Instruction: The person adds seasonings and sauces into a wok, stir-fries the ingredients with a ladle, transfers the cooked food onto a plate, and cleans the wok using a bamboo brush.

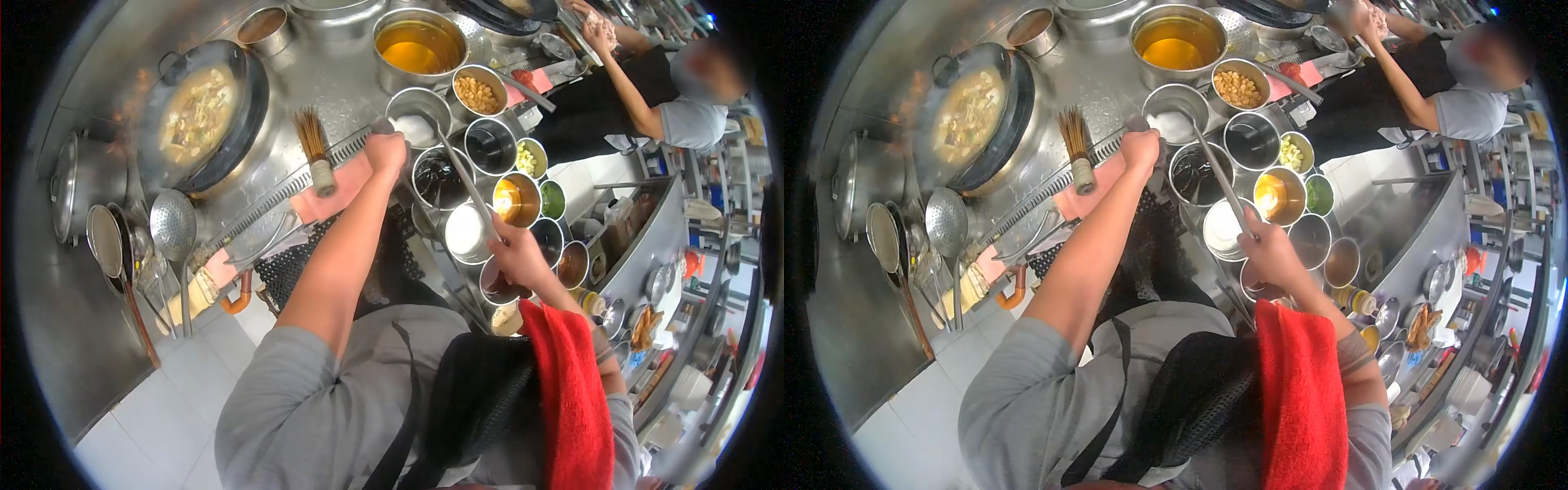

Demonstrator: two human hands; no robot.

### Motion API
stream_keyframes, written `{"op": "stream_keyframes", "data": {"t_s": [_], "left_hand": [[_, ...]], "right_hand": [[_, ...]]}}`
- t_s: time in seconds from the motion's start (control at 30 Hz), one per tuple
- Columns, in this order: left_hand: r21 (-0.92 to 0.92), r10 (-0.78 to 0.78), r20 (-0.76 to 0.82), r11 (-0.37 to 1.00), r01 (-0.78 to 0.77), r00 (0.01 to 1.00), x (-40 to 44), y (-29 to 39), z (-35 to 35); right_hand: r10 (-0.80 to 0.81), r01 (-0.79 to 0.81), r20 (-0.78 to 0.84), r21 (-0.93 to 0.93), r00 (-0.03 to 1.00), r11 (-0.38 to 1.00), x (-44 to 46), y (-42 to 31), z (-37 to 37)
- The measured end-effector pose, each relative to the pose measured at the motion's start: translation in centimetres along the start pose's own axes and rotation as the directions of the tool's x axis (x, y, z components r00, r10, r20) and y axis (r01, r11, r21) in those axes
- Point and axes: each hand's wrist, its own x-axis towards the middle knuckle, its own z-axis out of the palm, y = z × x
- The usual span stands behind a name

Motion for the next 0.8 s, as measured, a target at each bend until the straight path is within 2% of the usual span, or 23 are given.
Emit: {"op": "stream_keyframes", "data": {"t_s": [0.03, 0.07, 0.1, 0.13, 0.2, 0.23, 0.27, 0.3, 0.33, 0.37, 0.43, 0.5, 0.53, 0.6, 0.63, 0.67, 0.7, 0.73, 0.77, 0.8], "left_hand": [[-0.004, 0.001, 0.005, 1.000, -0.001, 1.000, 0.0, 0.2, 0.0], [0.022, 0.009, -0.004, 1.000, -0.009, 1.000, 0.3, -0.1, 0.1], [0.048, 0.015, -0.016, 0.999, -0.014, 1.000, 0.4, -0.1, 0.0], [0.045, 0.013, -0.016, 0.999, -0.012, 1.000, 0.4, -0.2, 0.0], [0.068, 0.037, -0.032, 0.997, -0.035, 0.999, 0.2, 0.1, -0.2], [0.065, 0.034, -0.035, 0.997, -0.032, 0.999, 0.1, 0.2, -0.4], [0.049, 0.016, -0.003, 0.999, -0.016, 1.000, -0.2, 0.5, -0.6], [0.033, -0.001, 0.032, 0.999, 0.000, 0.999, -0.4, 0.8, -0.8], [0.032, -0.002, 0.032, 0.999, 0.001, 0.999, -0.4, 0.8, -0.9], [0.033, -0.001, 0.037, 0.999, 0.000, 0.999, -0.1, 0.5, -0.8], [0.033, 0.001, 0.042, 0.999, -0.003, 0.999, 0.7, -0.3, -0.4], [0.050, 0.085, 0.055, 0.995, -0.088, 0.995, 0.9, -0.9, -0.3], [0.053, 0.082, 0.058, 0.995, -0.085, 0.995, 1.0, -1.3, -0.2], [0.028, 0.045, 0.030, 0.999, -0.046, 0.999, 0.6, -0.5, -0.3], [0.030, 0.046, 0.034, 0.998, -0.047, 0.998, 0.2, -0.1, -0.4], [0.020, 0.025, 0.046, 0.999, -0.026, 0.999, -0.1, 0.4, -0.7], [0.009, 0.004, 0.056, 1.000, -0.005, 0.998, -0.1, 0.4, -0.7], [0.008, 0.006, 0.057, 1.000, -0.007, 0.998, 0.0, 0.4, -0.6], [0.000, 0.035, 0.032, 0.999, -0.035, 0.999, 0.2, 0.1, -0.5], [-0.007, 0.063, 0.005, 0.998, -0.063, 0.998, 0.4, -0.2, -0.3]], "right_hand": [[0.202, -0.236, 0.158, 0.242, 0.967, 0.941, 0.3, -0.9, -1.3], [0.339, -0.472, 0.352, 0.422, 0.872, 0.774, 0.6, -1.9, -2.4], [0.380, -0.540, 0.384, 0.570, 0.842, 0.619, 0.7, -2.5, -2.6], [0.381, -0.541, 0.384, 0.567, 0.841, 0.621, 0.9, -2.8, -3.4], [0.402, -0.648, 0.547, 0.741, 0.734, 0.176, 1.3, -3.3, -5.1], [0.412, -0.627, 0.503, 0.735, 0.760, 0.260, 0.8, -4.1, -5.1], [0.412, -0.629, 0.505, 0.732, 0.759, 0.262, 0.5, -4.1, -4.8], [0.424, -0.586, 0.405, 0.575, 0.810, 0.571, 0.2, -3.9, -4.3], [0.396, -0.489, 0.310, 0.336, 0.864, 0.805, 0.0, -3.5, -3.7], [0.397, -0.490, 0.309, 0.336, 0.864, 0.805, -0.3, -2.9, -2.9], [0.280, -0.287, 0.119, 0.040, 0.953, 0.957, -0.4, -0.7, -0.4], [0.092, -0.092, -0.014, -0.295, 0.996, 0.951, -0.5, 0.1, 0.9], [0.097, -0.096, -0.012, -0.294, 0.995, 0.951, -0.7, 0.6, 1.1], [0.124, -0.130, 0.083, 0.079, 0.989, 0.988, -0.4, -0.3, 0.4], [0.223, -0.246, 0.187, 0.107, 0.957, 0.963, 0.0, -0.7, -0.4], [0.225, -0.247, 0.183, 0.109, 0.957, 0.963, 0.4, -1.3, -1.4], [0.344, -0.447, 0.302, 0.412, 0.889, 0.794, 0.8, -1.8, -2.3], [0.397, -0.599, 0.449, 0.628, 0.800, 0.496, 1.1, -2.4, -3.2], [0.398, -0.628, 0.496, 0.693, 0.772, 0.354, 1.4, -3.3, -4.1], [0.397, -0.627, 0.495, 0.693, 0.773, 0.357, 1.4, -3.5, -4.5]]}}
